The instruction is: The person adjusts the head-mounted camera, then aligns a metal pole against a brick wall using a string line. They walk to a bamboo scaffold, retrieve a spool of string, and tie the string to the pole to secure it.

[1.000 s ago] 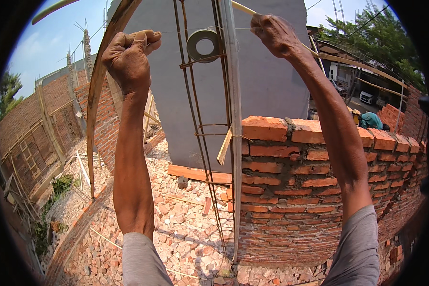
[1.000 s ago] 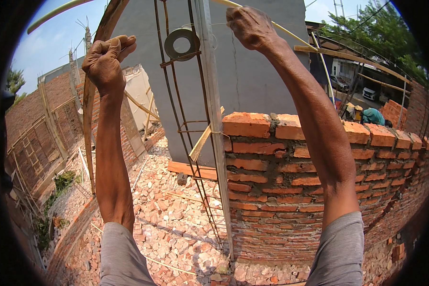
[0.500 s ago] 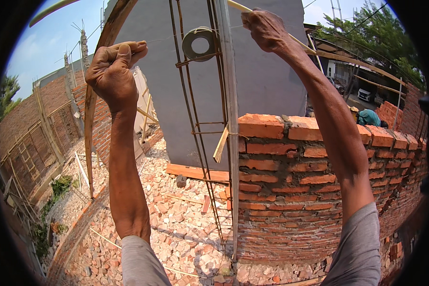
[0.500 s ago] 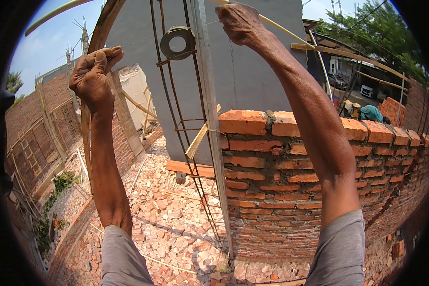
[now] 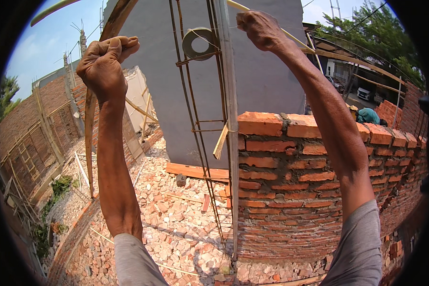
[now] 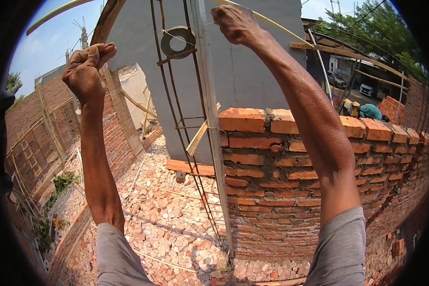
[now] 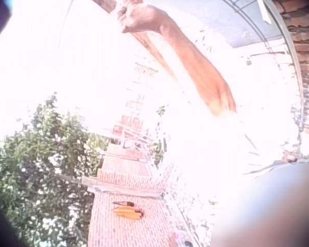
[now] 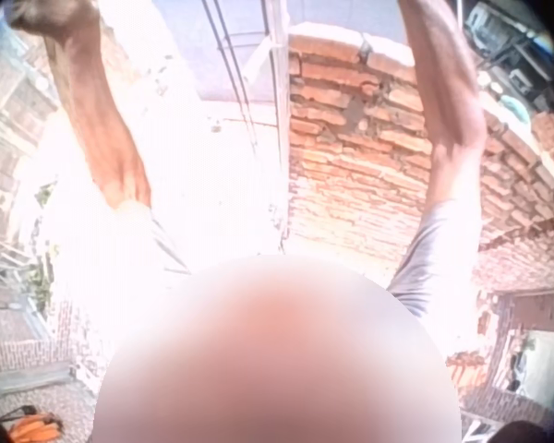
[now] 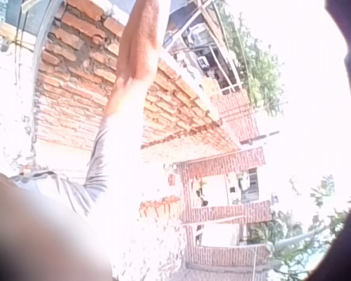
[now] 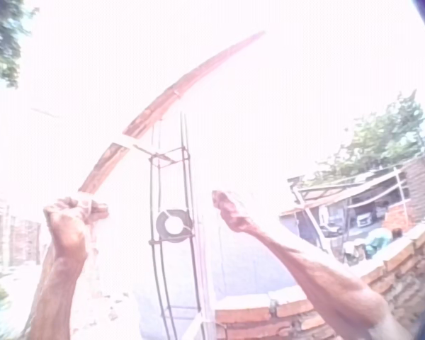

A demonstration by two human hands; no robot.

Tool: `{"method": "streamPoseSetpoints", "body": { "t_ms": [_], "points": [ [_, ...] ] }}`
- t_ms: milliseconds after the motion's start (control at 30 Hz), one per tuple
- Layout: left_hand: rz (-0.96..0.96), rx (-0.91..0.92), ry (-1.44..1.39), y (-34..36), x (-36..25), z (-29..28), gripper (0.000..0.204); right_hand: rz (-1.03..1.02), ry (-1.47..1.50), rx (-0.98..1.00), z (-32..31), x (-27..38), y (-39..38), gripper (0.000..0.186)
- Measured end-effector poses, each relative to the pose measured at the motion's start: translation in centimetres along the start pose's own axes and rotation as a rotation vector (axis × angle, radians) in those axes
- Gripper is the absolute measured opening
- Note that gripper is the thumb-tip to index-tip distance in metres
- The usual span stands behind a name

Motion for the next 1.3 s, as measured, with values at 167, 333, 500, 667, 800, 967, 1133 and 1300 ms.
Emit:
{"method": "streamPoseSetpoints", "body": {
  "t_ms": [167, 333, 500, 667, 800, 967, 1133, 1300],
  "points": [
    [-0.029, 0.013, 0.007, 1.1, 0.2, 0.1, 0.011, -0.101, 0.082, -0.067, -1.0, -0.1, -0.7, 0.019],
    [-0.111, 0.017, 0.049, 3.0, 1.6, 0.2, 0.012, -0.022, 0.102, -0.012, -0.3, -0.8, -0.2, 0.018],
    [-0.149, 0.015, 0.031, 4.0, 2.8, 0.2, 0.012, -0.027, 0.068, -0.031, -0.2, -0.8, -0.1, 0.018],
    [-0.194, 0.034, -0.034, 5.1, 3.5, 0.4, 0.011, -0.001, 0.102, -0.042, 0.1, -1.2, 0.2, 0.019],
    [-0.172, 0.056, -0.021, 5.6, 3.5, 0.4, 0.013, -0.01, 0.109, -0.105, 0.6, -1.3, 0.3, 0.019],
    [-0.167, 0.074, -0.082, 5.9, 3.3, 0.5, 0.012, 0.0, 0.076, -0.111, 1.1, -1.7, 0.3, 0.018],
    [-0.188, 0.077, -0.074, 6.4, 3.5, 0.7, 0.013, 0.008, 0.147, -0.141, 1.2, -2.1, 0.5, 0.019],
    [-0.177, 0.082, -0.029, 6.3, 3.8, -0.1, 0.013, 0.029, 0.173, -0.145, 1.2, -1.6, 0.2, 0.018]
  ]
}}
Point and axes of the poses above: each hand's wrist, its own y-axis towards the middle knuckle, its own z-axis out of the palm, x = y × z, the point moved 5 cm from there along y, towards the middle knuckle, and after that the axes turned 14 degrees about y, right-handed, at the moved point
